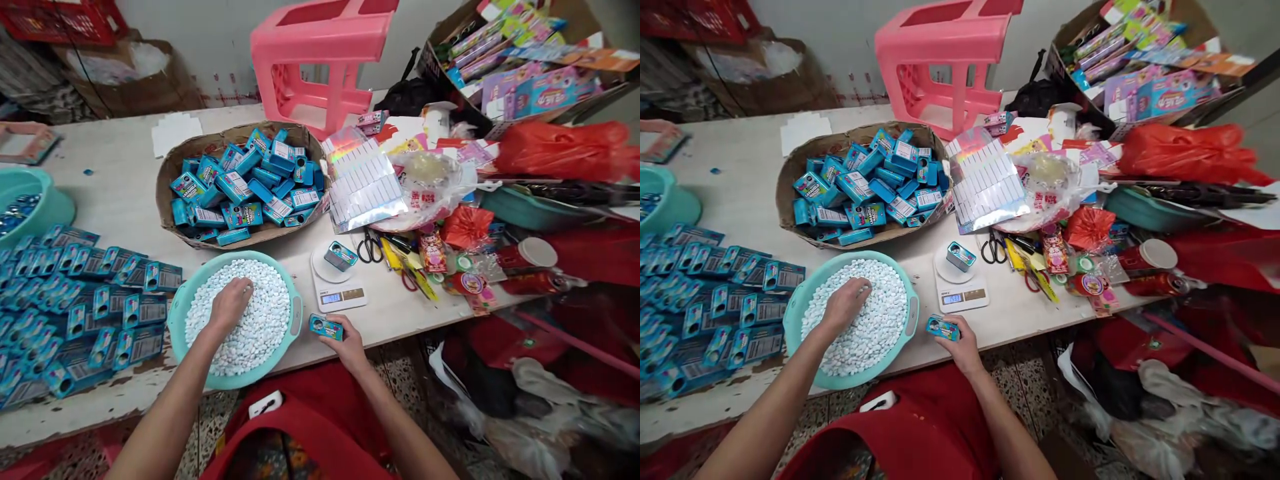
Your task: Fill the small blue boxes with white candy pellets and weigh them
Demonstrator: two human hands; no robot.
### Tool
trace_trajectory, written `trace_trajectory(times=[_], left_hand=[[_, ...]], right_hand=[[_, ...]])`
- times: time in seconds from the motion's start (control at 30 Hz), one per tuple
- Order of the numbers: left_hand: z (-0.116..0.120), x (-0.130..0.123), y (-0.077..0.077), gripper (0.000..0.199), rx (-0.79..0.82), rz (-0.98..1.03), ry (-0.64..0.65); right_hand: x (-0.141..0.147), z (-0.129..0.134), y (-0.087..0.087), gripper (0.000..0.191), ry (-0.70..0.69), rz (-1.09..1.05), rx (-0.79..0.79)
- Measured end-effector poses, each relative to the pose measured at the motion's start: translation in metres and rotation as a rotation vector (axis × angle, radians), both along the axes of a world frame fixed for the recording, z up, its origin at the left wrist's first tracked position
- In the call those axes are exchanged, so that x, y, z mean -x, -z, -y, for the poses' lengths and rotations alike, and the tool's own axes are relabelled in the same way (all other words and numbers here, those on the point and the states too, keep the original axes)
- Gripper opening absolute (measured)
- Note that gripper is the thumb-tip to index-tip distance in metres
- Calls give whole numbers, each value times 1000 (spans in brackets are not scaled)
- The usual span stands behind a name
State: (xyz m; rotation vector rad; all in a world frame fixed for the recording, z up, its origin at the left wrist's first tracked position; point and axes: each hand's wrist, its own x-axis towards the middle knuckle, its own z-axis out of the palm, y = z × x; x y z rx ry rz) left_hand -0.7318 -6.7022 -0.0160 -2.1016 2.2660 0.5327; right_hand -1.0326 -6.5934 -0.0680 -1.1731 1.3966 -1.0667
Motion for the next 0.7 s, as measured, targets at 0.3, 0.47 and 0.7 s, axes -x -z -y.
trace_trajectory(times=[0.3,0.47,0.7], left_hand=[[-8,-16,-4,27,140,-189,-155],[-14,-26,-10,21,217,-219,-247],[-20,4,-71,23,358,-643,-337]], right_hand=[[17,56,-21,59,289,-349,196],[27,134,-19,66,343,-335,110],[-10,136,-84,38,116,-257,299]])
